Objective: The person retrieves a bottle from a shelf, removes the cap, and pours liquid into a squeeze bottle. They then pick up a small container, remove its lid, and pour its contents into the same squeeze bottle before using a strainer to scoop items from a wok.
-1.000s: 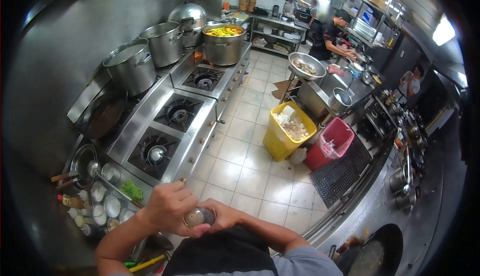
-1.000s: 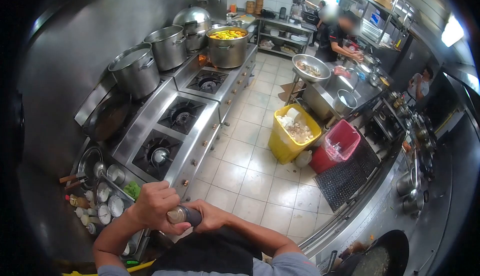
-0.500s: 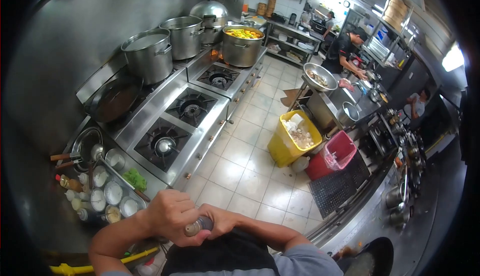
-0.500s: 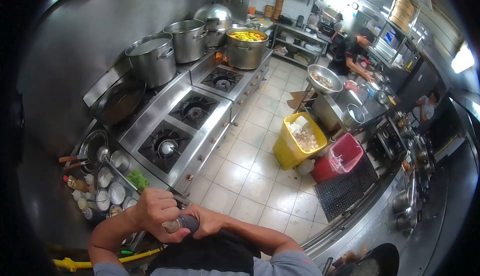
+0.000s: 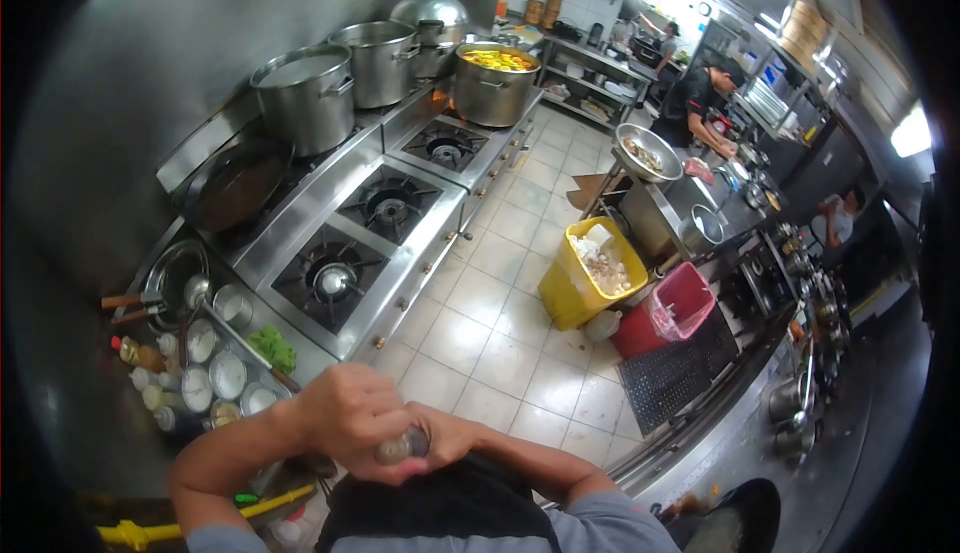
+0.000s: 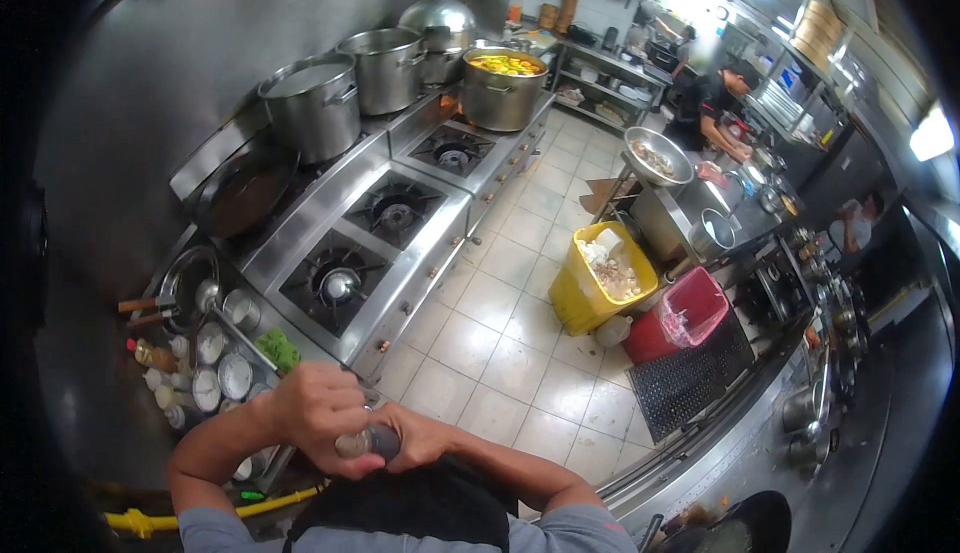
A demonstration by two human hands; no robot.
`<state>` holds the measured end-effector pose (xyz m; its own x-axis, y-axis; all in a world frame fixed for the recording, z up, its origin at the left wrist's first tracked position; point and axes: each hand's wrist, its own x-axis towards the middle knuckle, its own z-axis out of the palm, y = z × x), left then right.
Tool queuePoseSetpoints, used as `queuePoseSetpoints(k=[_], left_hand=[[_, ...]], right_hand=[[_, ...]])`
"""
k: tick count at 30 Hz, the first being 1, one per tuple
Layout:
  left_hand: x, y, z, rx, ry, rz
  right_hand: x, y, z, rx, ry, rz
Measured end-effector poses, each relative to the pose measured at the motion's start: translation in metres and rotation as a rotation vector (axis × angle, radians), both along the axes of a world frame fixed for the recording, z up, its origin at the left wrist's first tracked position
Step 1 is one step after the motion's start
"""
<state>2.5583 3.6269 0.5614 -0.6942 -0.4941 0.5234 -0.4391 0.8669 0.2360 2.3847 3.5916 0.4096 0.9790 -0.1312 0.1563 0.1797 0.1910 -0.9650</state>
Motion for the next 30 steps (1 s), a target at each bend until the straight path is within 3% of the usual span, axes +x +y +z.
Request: queuePoseSetpoints(k=[2,4,6,7,8,10,14,17,19,22,25,27,30], left_hand=[[0.007,0.000,-0.001,-0.019,-0.078,0.155],[0.011,-0.001,-0.009,-0.021,-0.014,0.289],[0.019,0.010,-0.025,0.101,0.056,0.393],[0.021,0.015,-0.041,0.140,0.128,0.410],[0.019,0.021,-0.057,0.186,0.192,0.436],[0.025,0.034,-0.077,0.239,0.299,0.476],[0.052,0.061,-0.097,0.327,0.368,0.622],[0.074,0.093,-0.120,0.320,0.476,0.820],[0.095,0.116,-0.126,0.330,0.493,0.897],[0.135,0.158,-0.129,0.439,0.532,1.245],[0.180,0.200,-0.154,0.347,0.534,1.592],[0.207,0.225,-0.164,0.381,0.663,1.729],[0.249,0.255,-0.197,0.307,0.654,1.922]], right_hand=[[-0.001,0.001,0.015,0.009,0.000,-0.226],[-0.001,-0.009,0.002,0.016,0.031,-0.267],[0.001,-0.005,0.014,0.250,0.129,-0.345],[-0.001,-0.007,0.003,0.110,0.142,-0.356],[-0.017,-0.017,-0.034,-0.144,0.208,-0.290],[0.005,-0.011,-0.048,-0.142,0.248,-0.154],[0.042,-0.001,-0.041,-0.307,0.356,-0.309],[0.088,0.022,-0.027,-0.122,0.336,-0.241],[0.105,0.018,-0.051,-0.243,0.311,-0.122],[0.123,0.024,-0.065,-0.485,0.241,-0.275],[0.120,0.017,-0.092,-0.349,0.402,-0.270],[0.114,0.017,-0.103,-0.344,0.414,-0.295],[0.105,0.015,-0.130,-0.269,0.502,-0.386]])
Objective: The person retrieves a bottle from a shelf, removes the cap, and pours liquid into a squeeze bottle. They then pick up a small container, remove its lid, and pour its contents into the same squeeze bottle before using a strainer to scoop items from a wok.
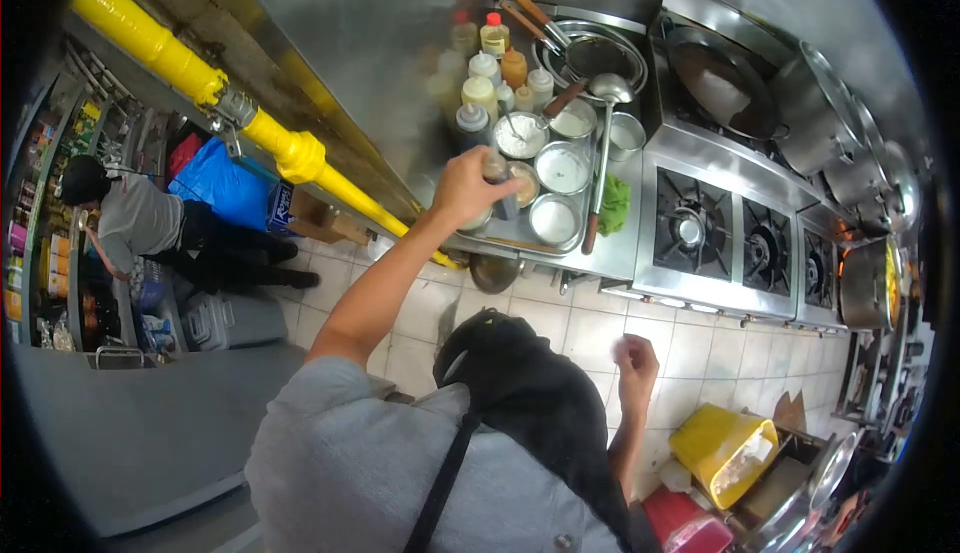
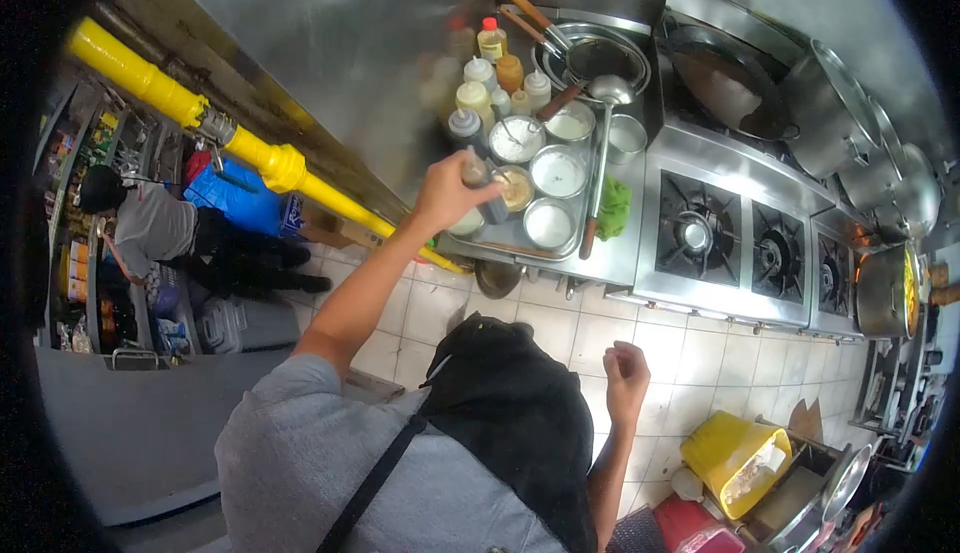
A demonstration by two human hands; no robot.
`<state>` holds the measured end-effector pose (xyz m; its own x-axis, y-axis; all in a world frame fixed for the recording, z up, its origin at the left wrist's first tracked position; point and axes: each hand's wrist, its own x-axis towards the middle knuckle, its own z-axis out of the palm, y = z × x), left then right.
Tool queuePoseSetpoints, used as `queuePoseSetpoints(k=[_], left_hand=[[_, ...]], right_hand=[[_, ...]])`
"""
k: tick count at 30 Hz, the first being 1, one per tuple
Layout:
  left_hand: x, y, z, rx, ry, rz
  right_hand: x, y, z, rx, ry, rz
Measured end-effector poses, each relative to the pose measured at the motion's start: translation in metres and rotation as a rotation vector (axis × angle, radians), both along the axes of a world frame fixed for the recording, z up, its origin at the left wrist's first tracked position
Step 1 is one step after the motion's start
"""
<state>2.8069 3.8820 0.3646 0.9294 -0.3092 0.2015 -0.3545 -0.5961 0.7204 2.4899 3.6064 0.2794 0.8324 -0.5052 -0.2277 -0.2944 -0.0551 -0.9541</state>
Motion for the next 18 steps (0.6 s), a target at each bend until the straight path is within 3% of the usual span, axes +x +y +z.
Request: queuePoseSetpoints(k=[3,7,9,12,15,18], left_hand=[[0.035,0.023,-0.045,0.055,-0.035,0.130],[0.062,0.031,-0.062,0.120,-0.025,0.241],[0.070,0.030,-0.076,0.151,-0.046,0.253],[0.084,0.025,-0.095,0.266,-0.082,0.262],[0.099,0.019,-0.116,0.373,0.124,0.307],[0.109,0.025,-0.145,0.436,0.267,0.297]], right_hand=[[-0.008,0.000,-0.026,-0.094,0.127,-0.042],[-0.074,-0.017,-0.139,-0.204,0.213,-0.119],[-0.122,-0.015,-0.169,0.028,0.412,-0.264],[-0.211,0.004,-0.199,0.396,0.493,-0.587],[-0.280,0.031,-0.190,0.416,0.648,-0.613],[-0.329,0.058,-0.226,0.491,0.688,-0.733]])
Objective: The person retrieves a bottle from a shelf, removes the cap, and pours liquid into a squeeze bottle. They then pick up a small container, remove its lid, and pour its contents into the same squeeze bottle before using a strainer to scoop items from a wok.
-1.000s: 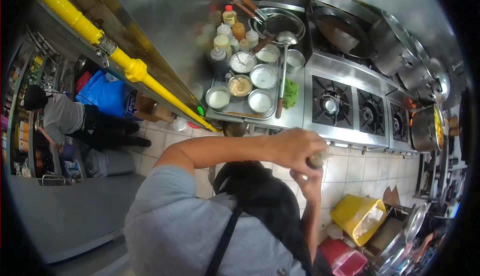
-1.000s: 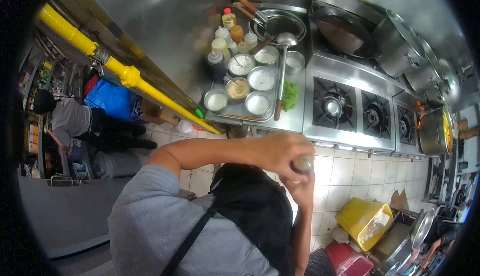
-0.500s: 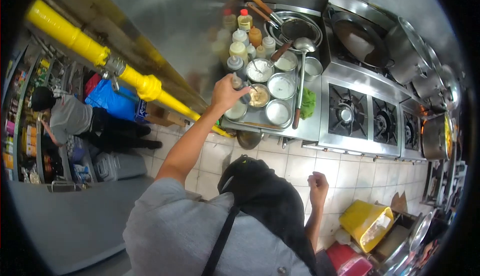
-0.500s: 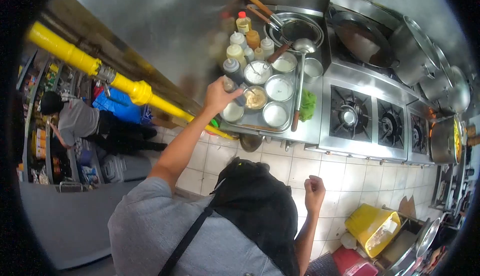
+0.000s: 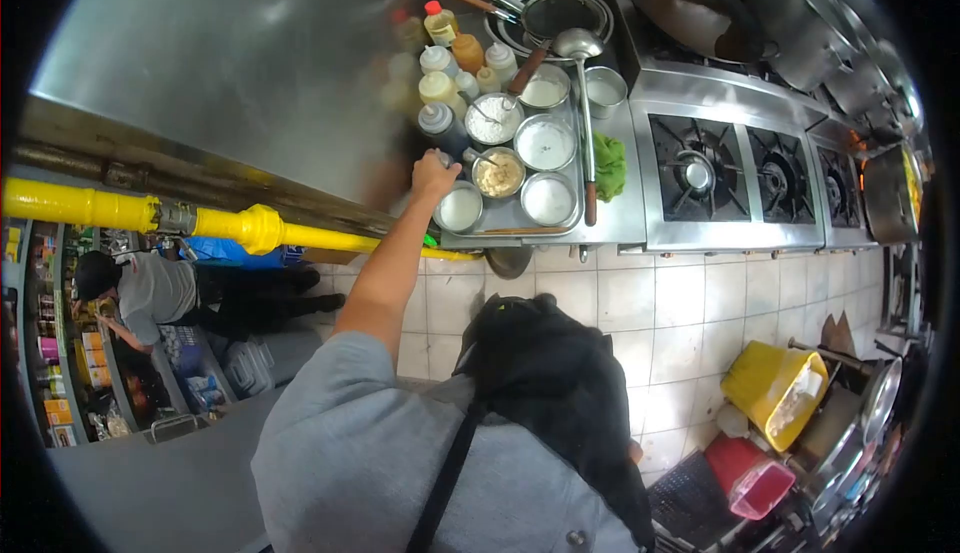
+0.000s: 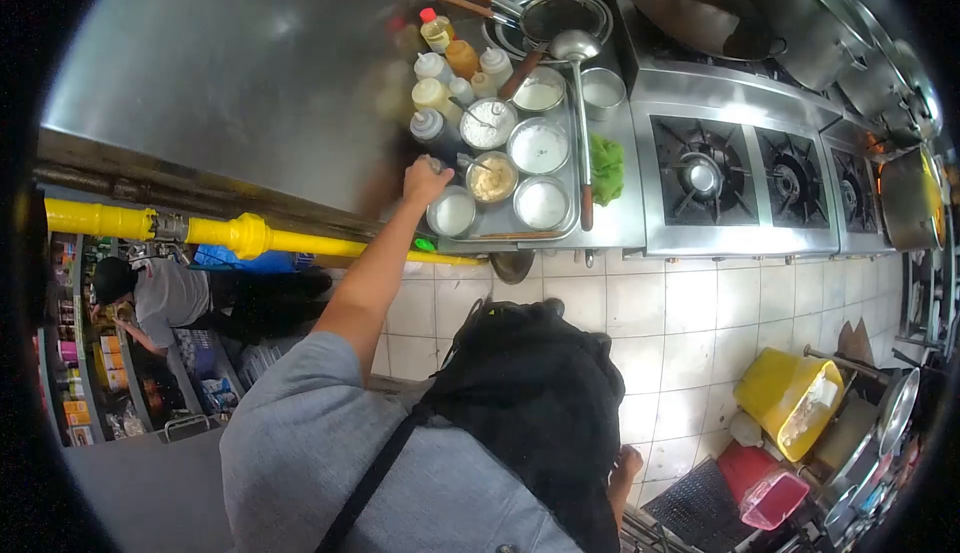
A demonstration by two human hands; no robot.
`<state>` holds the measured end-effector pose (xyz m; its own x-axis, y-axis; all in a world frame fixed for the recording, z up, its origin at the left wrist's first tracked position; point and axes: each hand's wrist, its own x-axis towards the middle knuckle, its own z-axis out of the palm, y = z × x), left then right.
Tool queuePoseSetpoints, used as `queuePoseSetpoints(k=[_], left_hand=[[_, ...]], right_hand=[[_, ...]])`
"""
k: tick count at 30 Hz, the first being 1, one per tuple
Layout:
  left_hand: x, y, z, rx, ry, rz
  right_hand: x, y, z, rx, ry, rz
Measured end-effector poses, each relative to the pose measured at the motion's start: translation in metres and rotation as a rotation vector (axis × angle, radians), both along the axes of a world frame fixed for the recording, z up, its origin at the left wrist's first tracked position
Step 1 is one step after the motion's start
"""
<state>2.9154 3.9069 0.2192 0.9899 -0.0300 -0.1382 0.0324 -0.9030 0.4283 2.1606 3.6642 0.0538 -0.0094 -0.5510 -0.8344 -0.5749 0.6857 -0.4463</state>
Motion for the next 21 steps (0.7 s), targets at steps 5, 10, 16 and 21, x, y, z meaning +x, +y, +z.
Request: queuePoseSetpoints(k=[5,10,16,21], left_hand=[[-0.003,0.012,-0.016,-0.118,-0.086,-0.015],[-0.022,0.009,-0.020,-0.057,-0.084,0.205],[-0.106,-0.049,-0.021,-0.180,-0.368,0.365],[-0.168,-0.110,-0.115,0.625,-0.743,-0.283]], right_hand=[[-0.019,-0.013,-0.015,-0.267,-0.081,0.430],[0.036,-0.070,0.020,-0.208,-0.244,0.064],[0.010,-0.176,0.021,-0.094,-0.224,-0.137],[-0.070,-0.240,-0.026,-0.052,-0.274,-0.265]])
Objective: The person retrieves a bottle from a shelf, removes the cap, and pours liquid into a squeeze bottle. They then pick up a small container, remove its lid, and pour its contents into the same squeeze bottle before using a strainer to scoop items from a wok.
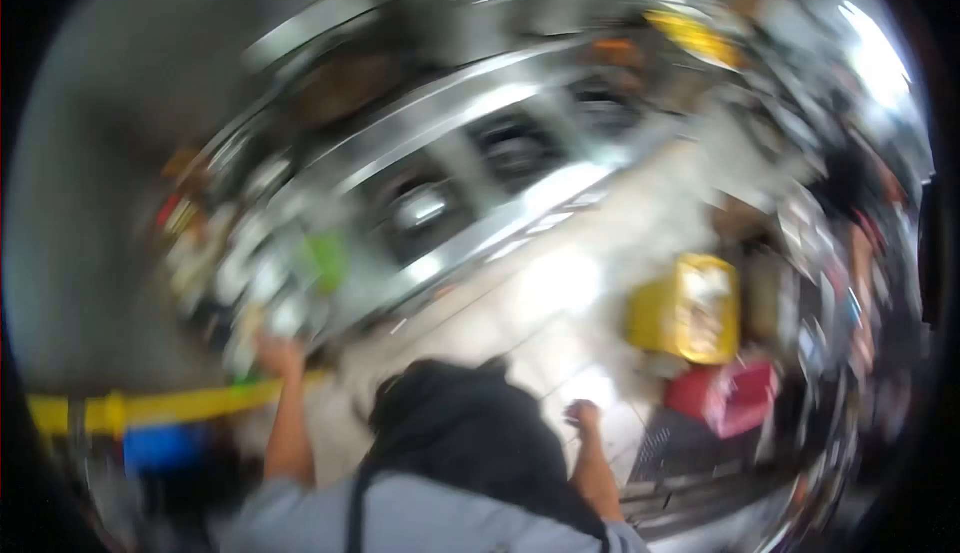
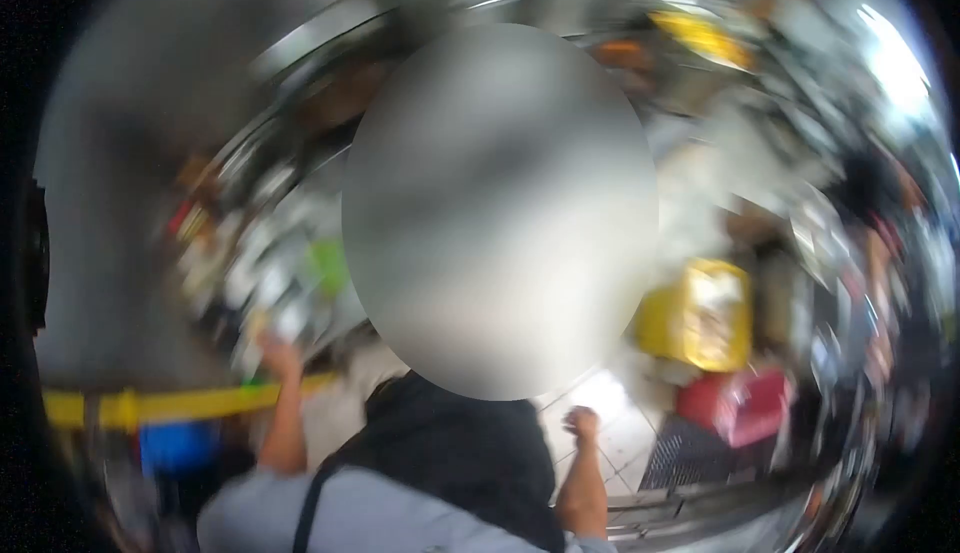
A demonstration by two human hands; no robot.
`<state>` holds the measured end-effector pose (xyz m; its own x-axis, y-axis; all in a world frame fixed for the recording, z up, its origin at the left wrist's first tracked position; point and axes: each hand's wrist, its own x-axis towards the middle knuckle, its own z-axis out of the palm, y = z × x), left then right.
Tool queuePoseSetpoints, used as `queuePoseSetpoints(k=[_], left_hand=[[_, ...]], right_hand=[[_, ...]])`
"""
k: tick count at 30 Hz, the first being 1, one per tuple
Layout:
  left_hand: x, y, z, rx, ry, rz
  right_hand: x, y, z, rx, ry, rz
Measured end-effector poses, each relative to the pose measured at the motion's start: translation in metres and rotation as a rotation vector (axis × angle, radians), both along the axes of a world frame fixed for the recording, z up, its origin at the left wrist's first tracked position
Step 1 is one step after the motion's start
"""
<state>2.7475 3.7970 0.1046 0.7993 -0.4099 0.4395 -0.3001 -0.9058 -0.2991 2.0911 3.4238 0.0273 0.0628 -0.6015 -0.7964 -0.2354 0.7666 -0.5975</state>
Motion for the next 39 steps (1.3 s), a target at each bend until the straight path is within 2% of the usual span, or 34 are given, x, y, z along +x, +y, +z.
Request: queuePoseSetpoints(k=[1,2,3,5,8,11,13,18,21,23,25,26,27,28,30,32,33,34,36,39], left_hand=[[-0.048,-0.085,0.080,-0.849,0.427,0.129],[-0.038,-0.101,0.031,-0.867,0.336,-0.018],[-0.058,-0.143,0.040,-1.075,0.484,-0.203],[-0.080,-0.202,0.042,-0.991,0.665,-0.323],[-0.129,-0.298,0.081,-1.046,0.820,-0.549],[-0.158,-0.373,0.112,-0.990,0.864,-0.677],[-0.168,-0.418,0.125,-0.921,0.883,-0.788],[-0.192,-0.528,0.129,-0.895,0.964,-0.855],[-0.206,-0.603,0.120,-0.827,1.040,-0.908],[-0.222,-0.664,0.113,-0.777,1.116,-0.958],[-0.242,-0.732,0.104,-0.743,1.217,-1.032],[-0.256,-0.768,0.108,-0.707,1.270,-1.079],[-0.268,-0.802,0.112,-0.582,1.310,-1.123],[-0.288,-0.841,0.118,-0.475,1.344,-1.171],[-0.336,-0.908,0.140,-0.282,1.389,-1.258],[-0.375,-0.976,0.124,-0.101,1.293,-1.544],[-0.409,-0.996,0.149,-0.023,1.343,-1.592],[-0.446,-1.011,0.177,0.049,1.385,-1.635],[-0.506,-1.036,0.197,0.116,1.428,-1.768],[-0.586,-1.052,0.186,0.178,1.508,-1.833]], right_hand=[[0.003,-0.019,0.004,0.059,0.133,-0.039],[0.000,-0.037,0.002,0.030,0.184,0.020],[0.004,-0.055,0.013,0.008,0.227,0.002],[0.002,-0.087,0.005,-0.036,0.170,-0.003],[0.020,-0.122,0.013,-0.129,0.038,-0.122],[0.024,-0.145,0.018,-0.129,0.050,-0.023],[0.020,-0.157,0.020,-0.082,0.040,-0.053],[-0.014,-0.197,-0.002,0.025,-0.006,-0.137],[-0.035,-0.229,-0.005,-0.008,0.010,-0.320],[-0.056,-0.247,0.005,0.019,0.111,-0.458],[-0.095,-0.271,-0.012,0.000,0.282,-0.202],[-0.120,-0.289,-0.024,-0.040,0.403,0.052],[-0.140,-0.289,-0.036,-0.251,0.729,0.175],[-0.144,-0.300,0.016,-0.318,0.702,-0.253],[-0.171,-0.331,0.095,-0.365,0.746,-0.349],[-0.210,-0.351,0.117,-0.463,0.868,-0.417],[-0.230,-0.362,0.134,-0.546,0.923,-0.422],[-0.249,-0.372,0.155,-0.637,0.973,-0.419],[-0.286,-0.396,0.193,-0.666,1.018,-0.484],[-0.350,-0.438,0.238,-0.757,1.109,-0.482]])
